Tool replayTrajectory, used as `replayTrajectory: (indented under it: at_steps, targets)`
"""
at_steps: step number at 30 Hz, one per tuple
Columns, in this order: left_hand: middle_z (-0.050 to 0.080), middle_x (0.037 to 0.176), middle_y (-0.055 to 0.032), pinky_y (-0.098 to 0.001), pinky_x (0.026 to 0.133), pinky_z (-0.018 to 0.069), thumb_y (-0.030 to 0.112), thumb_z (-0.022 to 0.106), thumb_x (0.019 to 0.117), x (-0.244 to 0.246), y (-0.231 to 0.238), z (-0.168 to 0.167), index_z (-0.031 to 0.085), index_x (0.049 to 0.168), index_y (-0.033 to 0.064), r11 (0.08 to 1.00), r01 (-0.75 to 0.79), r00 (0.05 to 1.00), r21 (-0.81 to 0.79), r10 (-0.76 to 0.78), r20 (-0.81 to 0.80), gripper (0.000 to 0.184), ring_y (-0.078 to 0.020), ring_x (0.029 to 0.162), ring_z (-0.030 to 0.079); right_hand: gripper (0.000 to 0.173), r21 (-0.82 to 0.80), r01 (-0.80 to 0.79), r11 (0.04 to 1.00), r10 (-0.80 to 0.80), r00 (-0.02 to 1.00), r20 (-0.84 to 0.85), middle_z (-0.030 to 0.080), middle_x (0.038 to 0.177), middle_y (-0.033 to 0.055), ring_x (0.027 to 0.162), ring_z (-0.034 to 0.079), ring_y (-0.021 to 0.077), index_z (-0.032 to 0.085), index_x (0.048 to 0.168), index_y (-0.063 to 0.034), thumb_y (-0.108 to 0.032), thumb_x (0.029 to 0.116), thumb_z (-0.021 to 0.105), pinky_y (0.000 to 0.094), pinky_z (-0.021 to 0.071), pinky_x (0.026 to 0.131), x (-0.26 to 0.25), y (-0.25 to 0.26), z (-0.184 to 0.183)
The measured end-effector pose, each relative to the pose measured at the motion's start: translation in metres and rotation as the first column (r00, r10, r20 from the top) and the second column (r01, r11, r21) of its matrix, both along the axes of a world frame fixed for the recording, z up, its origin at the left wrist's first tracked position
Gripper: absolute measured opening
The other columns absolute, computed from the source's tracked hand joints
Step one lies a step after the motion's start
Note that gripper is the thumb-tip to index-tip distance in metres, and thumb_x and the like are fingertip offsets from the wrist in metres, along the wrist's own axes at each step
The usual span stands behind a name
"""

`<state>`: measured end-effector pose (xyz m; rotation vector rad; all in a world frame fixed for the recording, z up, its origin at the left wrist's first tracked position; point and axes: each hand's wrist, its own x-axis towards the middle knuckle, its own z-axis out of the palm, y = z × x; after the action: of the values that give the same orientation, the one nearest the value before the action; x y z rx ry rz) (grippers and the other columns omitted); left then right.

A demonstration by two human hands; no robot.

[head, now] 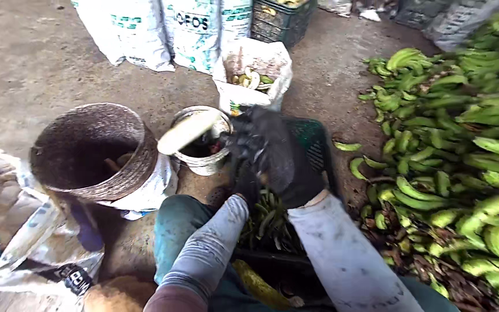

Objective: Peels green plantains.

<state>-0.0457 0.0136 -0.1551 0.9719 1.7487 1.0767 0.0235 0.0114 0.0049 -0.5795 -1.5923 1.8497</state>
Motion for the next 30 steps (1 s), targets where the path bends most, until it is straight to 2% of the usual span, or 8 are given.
replayTrajectory:
  at_steps: [3,6,9,13,17,24,27,30]
  targets:
    - [0.057,0.083,-0.0050,-0.0304,0.064,0.0530,0.032,0.050,0.1086,-0.001,0.013,0.026,0.056,0.125,0.0073,0.895,-0.409,0.732,0.181,0.203,0.650,0.030,-0.0135,0.068,0.057,0.040,0.217,0.177,0.960,-0.186,0.982,0.020,0.062,0.134,-0.0016,0.100,0.067,0.0115,0.044,0.148,-0.0227,-0.033,0.1091,0.038,0.0309,0.0589,0.080,0.001,0.031,0.008]
    - [0.059,0.087,-0.0053,-0.0280,0.063,0.0527,0.027,0.055,0.1069,-0.013,0.000,0.064,0.053,0.136,0.0100,0.861,-0.438,0.683,0.257,0.133,0.718,0.034,-0.0123,0.068,0.057,0.047,0.481,0.400,0.780,-0.550,0.805,0.221,0.056,0.141,0.0096,0.124,0.058,0.0189,0.045,0.149,-0.0106,-0.035,0.1091,0.040,0.0406,0.0513,0.102,0.018,0.070,-0.046]
    - [0.060,0.083,-0.0060,-0.0259,0.058,0.0501,0.024,0.057,0.1061,-0.020,-0.011,0.092,0.059,0.126,0.0045,0.849,-0.464,0.690,0.253,0.167,0.704,0.028,-0.0112,0.063,0.055,0.047,0.688,0.002,0.726,-0.576,0.549,0.606,0.052,0.145,0.0265,0.136,0.049,0.0420,0.052,0.145,-0.0021,-0.027,0.1051,0.049,0.0606,0.0393,0.112,0.039,0.070,-0.125]
    - [0.060,0.090,-0.0059,-0.0263,0.061,0.0514,0.023,0.051,0.1077,-0.020,-0.022,0.105,0.054,0.131,0.0022,0.853,-0.423,0.689,0.306,0.083,0.720,0.032,-0.0111,0.068,0.056,0.085,0.497,-0.352,0.793,-0.396,0.322,0.860,0.039,0.155,0.0304,0.144,0.037,0.0479,0.041,0.150,0.0063,-0.035,0.0843,0.075,0.0618,0.0292,0.117,0.036,0.018,-0.188]
    - [0.061,0.094,-0.0067,-0.0267,0.066,0.0540,0.022,0.053,0.1070,-0.018,-0.027,0.107,0.052,0.135,0.0026,0.855,-0.452,0.629,0.253,0.105,0.770,0.034,-0.0121,0.074,0.060,0.071,0.227,-0.323,0.919,-0.192,0.136,0.972,0.034,0.159,0.0272,0.148,0.033,0.0397,0.038,0.152,0.0060,-0.026,0.0958,0.067,0.0504,0.0287,0.119,-0.004,-0.012,-0.131]
    - [0.059,0.079,0.0014,-0.0214,0.051,0.0480,0.033,0.046,0.1094,-0.023,-0.040,0.117,0.058,0.130,0.0148,0.881,-0.370,0.777,0.294,0.120,0.617,0.030,-0.0060,0.057,0.052,0.052,0.467,-0.200,0.861,-0.338,0.461,0.821,0.056,0.145,0.0168,0.136,0.051,0.0318,0.057,0.144,-0.0086,-0.039,0.1013,0.055,0.0497,0.0383,0.115,0.041,0.034,-0.211]
    - [0.060,0.087,0.0009,-0.0229,0.054,0.0488,0.040,0.048,0.1078,-0.029,-0.039,0.097,0.055,0.137,0.0230,0.835,-0.359,0.810,0.417,0.057,0.584,0.035,-0.0079,0.064,0.054,0.046,0.116,0.272,0.955,-0.292,0.801,0.523,0.067,0.123,0.0099,0.111,0.065,0.0152,0.057,0.137,-0.0038,-0.029,0.0992,0.062,0.0351,0.0542,0.097,0.078,0.049,-0.149]
    - [0.057,0.081,0.0009,-0.0244,0.051,0.0493,0.039,0.047,0.1088,-0.027,-0.032,0.097,0.057,0.122,0.0194,0.818,-0.387,0.777,0.426,0.041,0.628,0.026,-0.0090,0.061,0.053,0.040,-0.069,0.294,0.953,-0.291,0.956,0.048,0.068,0.113,0.0101,0.101,0.068,0.0185,0.055,0.132,-0.0041,-0.022,0.0964,0.060,0.0374,0.0581,0.092,0.136,0.066,-0.098]
